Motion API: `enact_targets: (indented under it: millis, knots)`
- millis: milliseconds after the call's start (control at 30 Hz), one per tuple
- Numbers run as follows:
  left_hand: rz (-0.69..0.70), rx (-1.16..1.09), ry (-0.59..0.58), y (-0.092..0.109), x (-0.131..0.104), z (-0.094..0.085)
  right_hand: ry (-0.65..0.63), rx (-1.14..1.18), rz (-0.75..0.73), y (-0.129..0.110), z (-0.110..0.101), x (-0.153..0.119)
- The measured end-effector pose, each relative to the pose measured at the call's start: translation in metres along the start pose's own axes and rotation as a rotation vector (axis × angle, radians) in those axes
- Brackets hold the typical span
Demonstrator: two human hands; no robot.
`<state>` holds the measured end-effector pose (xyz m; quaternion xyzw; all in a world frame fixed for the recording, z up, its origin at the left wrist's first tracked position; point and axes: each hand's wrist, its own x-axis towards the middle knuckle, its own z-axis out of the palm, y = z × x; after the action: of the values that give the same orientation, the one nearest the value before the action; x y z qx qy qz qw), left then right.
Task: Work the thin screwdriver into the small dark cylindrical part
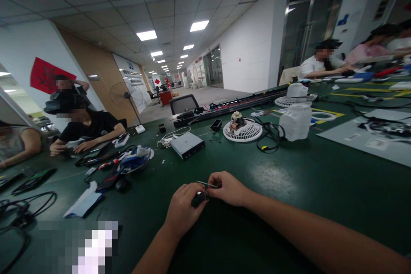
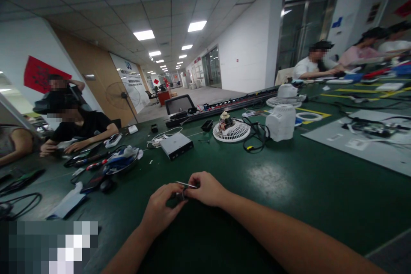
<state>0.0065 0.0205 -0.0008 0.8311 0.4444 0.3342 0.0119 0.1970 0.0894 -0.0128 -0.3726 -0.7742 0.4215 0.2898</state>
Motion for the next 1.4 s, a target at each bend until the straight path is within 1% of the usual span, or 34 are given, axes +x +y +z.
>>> enact_targets:
  millis: [67, 133, 267, 400, 500, 567, 633, 700, 767, 833, 900, 967, 1167, 1300, 1400]
  knots:
    - [0.000, -0.004, 0.011, -0.001, -0.001, 0.001, -0.013, 0.017, 0.047, 0.003, 0.003, 0.001]
    - [-0.006, -0.005, 0.021, -0.002, -0.002, 0.001, -0.024, 0.010, 0.063, 0.003, 0.004, 0.001]
    - [-0.013, -0.010, 0.008, 0.000, -0.002, 0.000, -0.027, -0.052, 0.050, -0.006, 0.002, -0.002]
    - [-0.010, -0.025, 0.032, 0.002, 0.000, -0.001, -0.038, -0.105, 0.041, -0.012, 0.001, -0.005]
    - [-0.020, -0.020, 0.008, 0.002, 0.000, 0.000, -0.043, -0.138, 0.058, -0.015, 0.001, -0.005]
    - [-0.041, 0.000, 0.005, 0.002, 0.001, 0.001, -0.022, -0.190, 0.055, -0.019, -0.001, -0.005]
    - [-0.082, 0.028, 0.016, 0.001, 0.002, 0.001, 0.022, -0.289, 0.025, -0.022, -0.008, -0.006]
    - [-0.141, 0.044, 0.034, -0.001, 0.004, 0.000, 0.051, -0.447, -0.044, -0.025, -0.017, -0.008]
    - [-0.201, 0.048, 0.054, -0.002, 0.005, -0.001, 0.028, -0.623, -0.128, -0.025, -0.026, -0.009]
    - [-0.244, 0.047, 0.078, -0.004, 0.006, -0.001, -0.023, -0.708, -0.212, -0.024, -0.032, -0.009]
    - [-0.267, 0.043, 0.095, -0.005, 0.006, -0.001, -0.073, -0.720, -0.279, -0.023, -0.034, -0.008]
    - [-0.279, 0.032, 0.097, -0.006, 0.006, 0.001, -0.086, -0.697, -0.317, -0.022, -0.032, -0.008]
    - [-0.260, -0.001, 0.060, -0.003, 0.005, 0.004, -0.050, -0.642, -0.357, -0.021, -0.028, -0.009]
    - [-0.253, -0.002, 0.037, -0.003, 0.006, 0.001, -0.005, -0.715, -0.400, -0.022, -0.029, -0.008]
    - [-0.252, 0.003, 0.016, -0.004, 0.006, -0.001, 0.040, -0.796, -0.400, -0.024, -0.027, -0.007]
